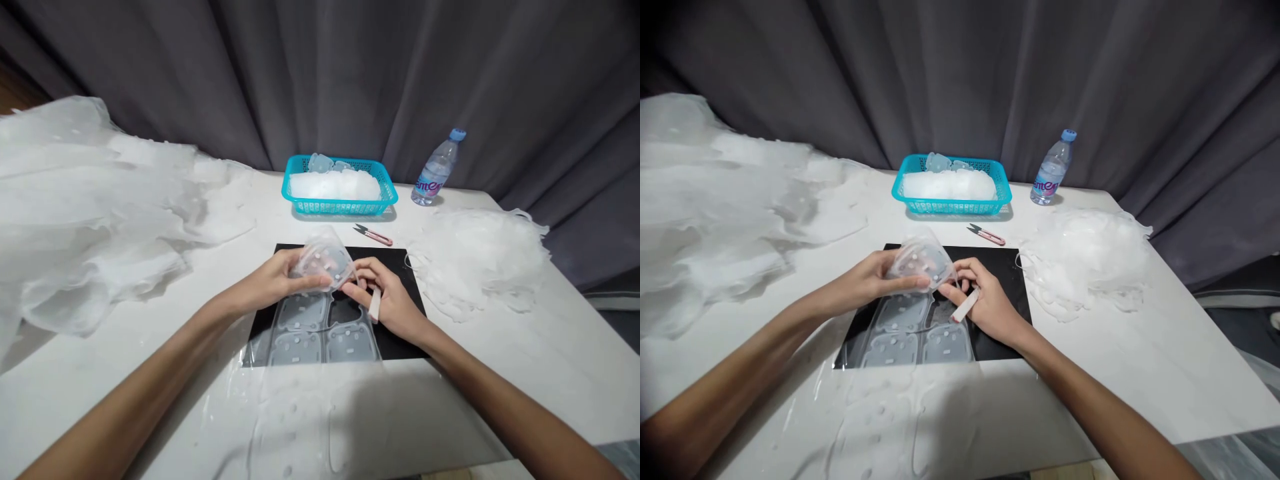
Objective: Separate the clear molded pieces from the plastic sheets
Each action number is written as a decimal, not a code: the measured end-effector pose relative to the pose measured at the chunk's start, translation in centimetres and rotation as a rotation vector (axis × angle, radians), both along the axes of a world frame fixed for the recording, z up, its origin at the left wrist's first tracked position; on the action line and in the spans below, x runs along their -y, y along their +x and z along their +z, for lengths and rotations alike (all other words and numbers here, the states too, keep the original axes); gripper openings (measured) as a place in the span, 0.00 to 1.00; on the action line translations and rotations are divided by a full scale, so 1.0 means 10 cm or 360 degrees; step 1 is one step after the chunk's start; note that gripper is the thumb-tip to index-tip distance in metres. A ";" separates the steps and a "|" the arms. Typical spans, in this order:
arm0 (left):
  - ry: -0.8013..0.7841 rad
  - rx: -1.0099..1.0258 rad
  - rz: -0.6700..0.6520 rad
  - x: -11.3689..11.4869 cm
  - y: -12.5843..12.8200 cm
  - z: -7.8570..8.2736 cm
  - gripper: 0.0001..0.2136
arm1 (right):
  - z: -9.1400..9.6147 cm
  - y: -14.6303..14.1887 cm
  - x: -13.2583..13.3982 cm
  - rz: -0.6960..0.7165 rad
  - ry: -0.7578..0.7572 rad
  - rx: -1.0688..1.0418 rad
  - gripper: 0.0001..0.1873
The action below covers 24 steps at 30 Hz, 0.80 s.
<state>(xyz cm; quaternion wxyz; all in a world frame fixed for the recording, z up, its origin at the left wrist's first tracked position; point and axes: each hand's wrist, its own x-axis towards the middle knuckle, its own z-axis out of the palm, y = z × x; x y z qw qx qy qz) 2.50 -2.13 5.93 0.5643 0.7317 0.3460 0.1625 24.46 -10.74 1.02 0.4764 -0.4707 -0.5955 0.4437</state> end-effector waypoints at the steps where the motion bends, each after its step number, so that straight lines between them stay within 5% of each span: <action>1: -0.0064 0.0025 0.0017 0.01 0.00 -0.03 0.14 | 0.00 0.00 -0.01 0.0013 -0.0023 0.0030 0.14; 11: -0.0158 0.0117 0.0165 0.01 0.02 -0.25 0.16 | 0.02 0.00 -0.01 -0.0033 0.0092 0.0338 0.05; 18: -0.0187 0.0119 0.0192 0.02 0.03 -0.24 0.16 | 0.02 -0.02 0.00 -0.0033 0.0126 0.0349 0.08; 24: -0.0143 0.0115 0.0019 0.08 0.06 -0.20 0.17 | -0.02 -0.08 -0.01 -0.0182 0.0271 0.0559 0.11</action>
